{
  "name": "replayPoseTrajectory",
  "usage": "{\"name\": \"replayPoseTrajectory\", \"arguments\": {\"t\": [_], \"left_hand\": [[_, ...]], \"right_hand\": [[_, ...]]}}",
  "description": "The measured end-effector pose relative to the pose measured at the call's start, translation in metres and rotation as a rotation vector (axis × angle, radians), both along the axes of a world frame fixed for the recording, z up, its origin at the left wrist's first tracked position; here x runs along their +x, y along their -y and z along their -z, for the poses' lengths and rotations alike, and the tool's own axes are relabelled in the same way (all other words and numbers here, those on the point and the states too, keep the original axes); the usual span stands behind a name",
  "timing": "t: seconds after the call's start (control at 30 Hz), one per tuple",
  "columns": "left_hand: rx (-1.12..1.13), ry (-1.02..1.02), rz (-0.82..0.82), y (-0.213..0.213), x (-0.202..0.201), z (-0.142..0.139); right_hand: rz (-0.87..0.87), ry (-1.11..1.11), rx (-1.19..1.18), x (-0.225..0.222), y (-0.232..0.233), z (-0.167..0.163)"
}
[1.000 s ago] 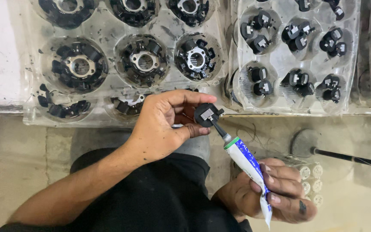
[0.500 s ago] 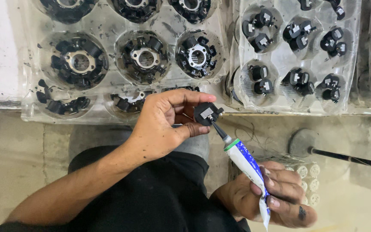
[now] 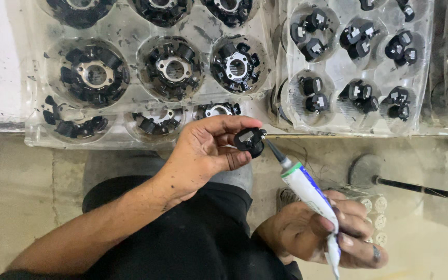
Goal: The person picks small black friction-pad components from a plastic tray, squeezes adhesive from a tube onto each one, and places the glued pieces back into the tray. They also hold a round metal hub assembly and press the glued pads onto it, repeating the glue-and-place cycle across many parts.
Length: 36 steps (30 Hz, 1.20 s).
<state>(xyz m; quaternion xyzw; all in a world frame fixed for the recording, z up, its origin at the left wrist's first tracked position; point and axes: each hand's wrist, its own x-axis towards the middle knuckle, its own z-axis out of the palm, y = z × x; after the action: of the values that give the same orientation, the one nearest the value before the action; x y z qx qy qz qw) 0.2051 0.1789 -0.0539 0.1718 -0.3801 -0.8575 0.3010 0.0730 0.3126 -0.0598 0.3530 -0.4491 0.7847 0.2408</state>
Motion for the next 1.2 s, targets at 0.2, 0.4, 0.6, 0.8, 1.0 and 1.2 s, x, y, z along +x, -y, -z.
{"name": "replayPoseTrajectory", "arguments": {"t": [0.2, 0.4, 0.6, 0.8, 1.0, 1.2], "left_hand": [[0.251, -0.082, 0.127, -0.005, 0.000, 0.009], [0.278, -0.081, 0.176, -0.007, 0.001, 0.010], [0.278, -0.051, 0.211, -0.007, 0.005, 0.005], [0.289, -0.032, 0.233, -0.007, 0.006, 0.004], [0.298, -0.035, 0.232, -0.008, 0.005, 0.007], [0.310, -0.045, 0.235, -0.008, 0.005, 0.009]], "right_hand": [[-0.213, 0.266, -0.074, 0.001, -0.001, -0.007], [-0.193, 0.068, -0.082, 0.001, 0.009, 0.002], [-0.086, 0.015, -0.052, 0.010, 0.010, 0.001], [0.034, -0.045, -0.032, 0.006, 0.012, 0.000], [0.010, -0.098, -0.062, 0.002, 0.008, 0.003], [0.015, -0.070, -0.052, 0.003, 0.008, 0.001]]}}
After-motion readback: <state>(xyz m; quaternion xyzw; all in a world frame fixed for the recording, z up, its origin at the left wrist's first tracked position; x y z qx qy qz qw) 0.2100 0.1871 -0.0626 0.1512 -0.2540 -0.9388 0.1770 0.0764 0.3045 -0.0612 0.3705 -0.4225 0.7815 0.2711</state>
